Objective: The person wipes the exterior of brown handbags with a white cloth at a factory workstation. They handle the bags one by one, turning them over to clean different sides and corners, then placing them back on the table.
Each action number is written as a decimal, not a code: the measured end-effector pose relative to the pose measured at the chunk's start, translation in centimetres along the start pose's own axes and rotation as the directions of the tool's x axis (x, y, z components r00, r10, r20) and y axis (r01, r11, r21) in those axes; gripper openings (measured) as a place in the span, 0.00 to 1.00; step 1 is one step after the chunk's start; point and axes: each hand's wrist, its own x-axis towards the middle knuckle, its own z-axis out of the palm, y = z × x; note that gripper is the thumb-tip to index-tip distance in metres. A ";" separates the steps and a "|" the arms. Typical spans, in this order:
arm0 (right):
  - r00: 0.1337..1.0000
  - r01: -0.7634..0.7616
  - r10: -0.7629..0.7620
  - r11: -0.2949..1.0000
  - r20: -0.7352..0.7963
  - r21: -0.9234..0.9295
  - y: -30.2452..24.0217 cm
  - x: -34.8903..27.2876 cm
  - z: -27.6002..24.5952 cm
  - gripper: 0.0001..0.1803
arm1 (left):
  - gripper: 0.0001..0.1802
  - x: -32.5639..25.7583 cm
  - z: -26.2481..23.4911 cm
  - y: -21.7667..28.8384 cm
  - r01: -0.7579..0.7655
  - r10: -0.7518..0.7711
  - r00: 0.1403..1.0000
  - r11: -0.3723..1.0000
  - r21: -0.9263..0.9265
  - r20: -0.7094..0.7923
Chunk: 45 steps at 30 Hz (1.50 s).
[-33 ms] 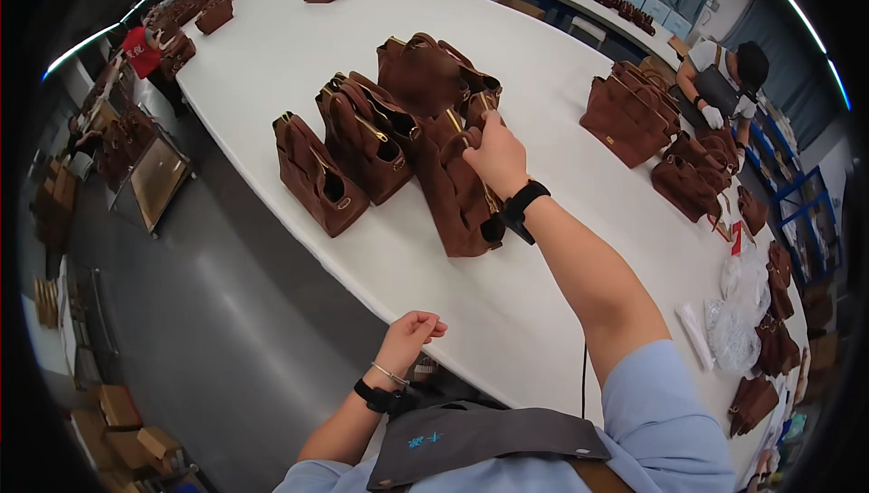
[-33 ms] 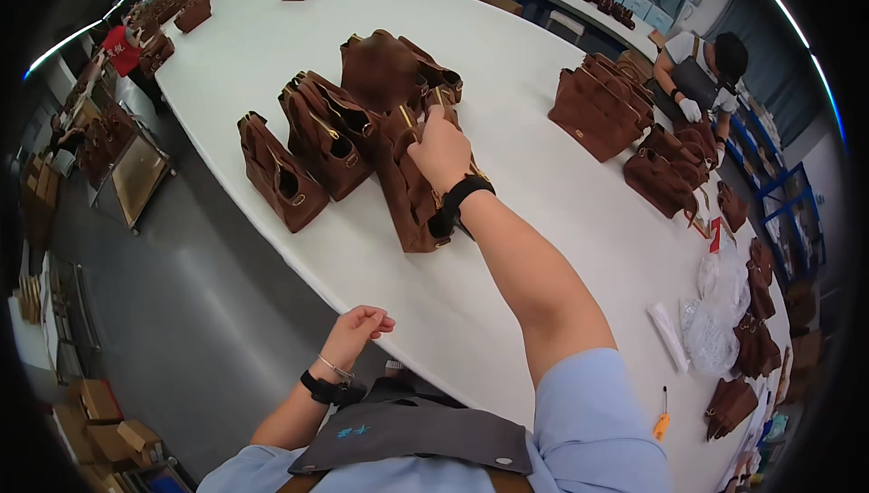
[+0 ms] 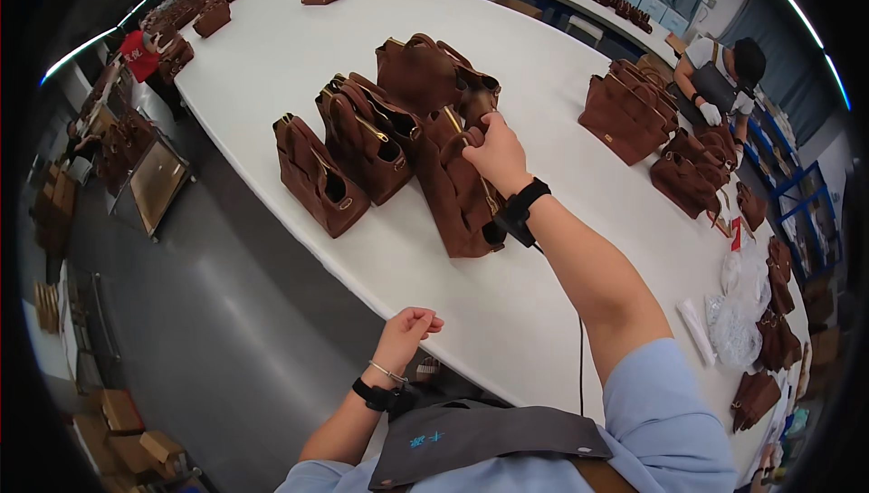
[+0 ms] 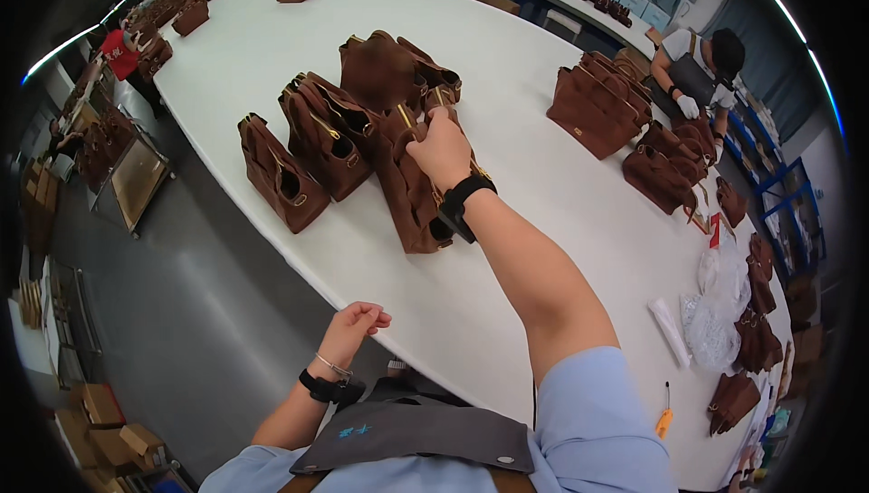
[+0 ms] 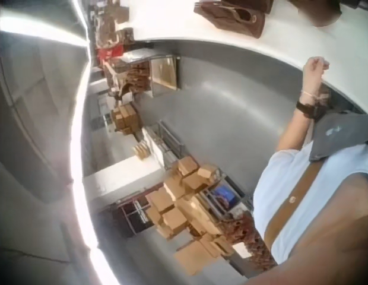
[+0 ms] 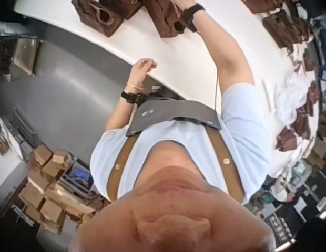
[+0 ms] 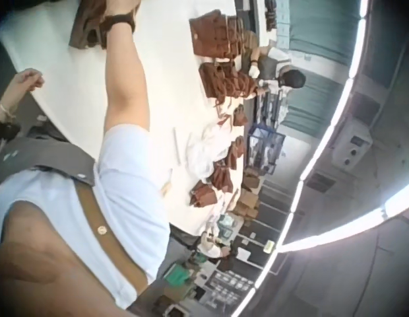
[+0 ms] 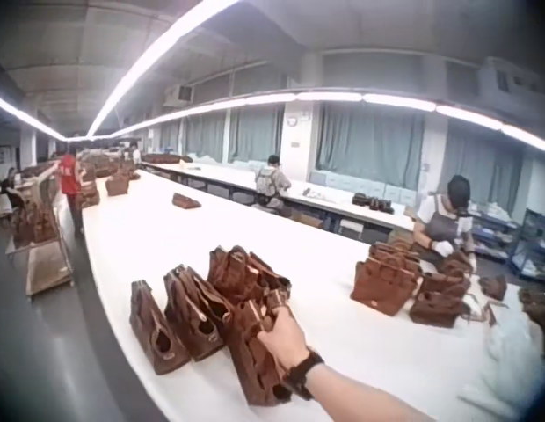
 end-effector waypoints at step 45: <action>0.402 0.029 0.292 0.943 0.868 -0.331 -3.0 -27.6 -25.3 0.17 | 0.12 -7.7 14.4 -0.2 -0.719 0.456 0.689 0.330 0.612 0.564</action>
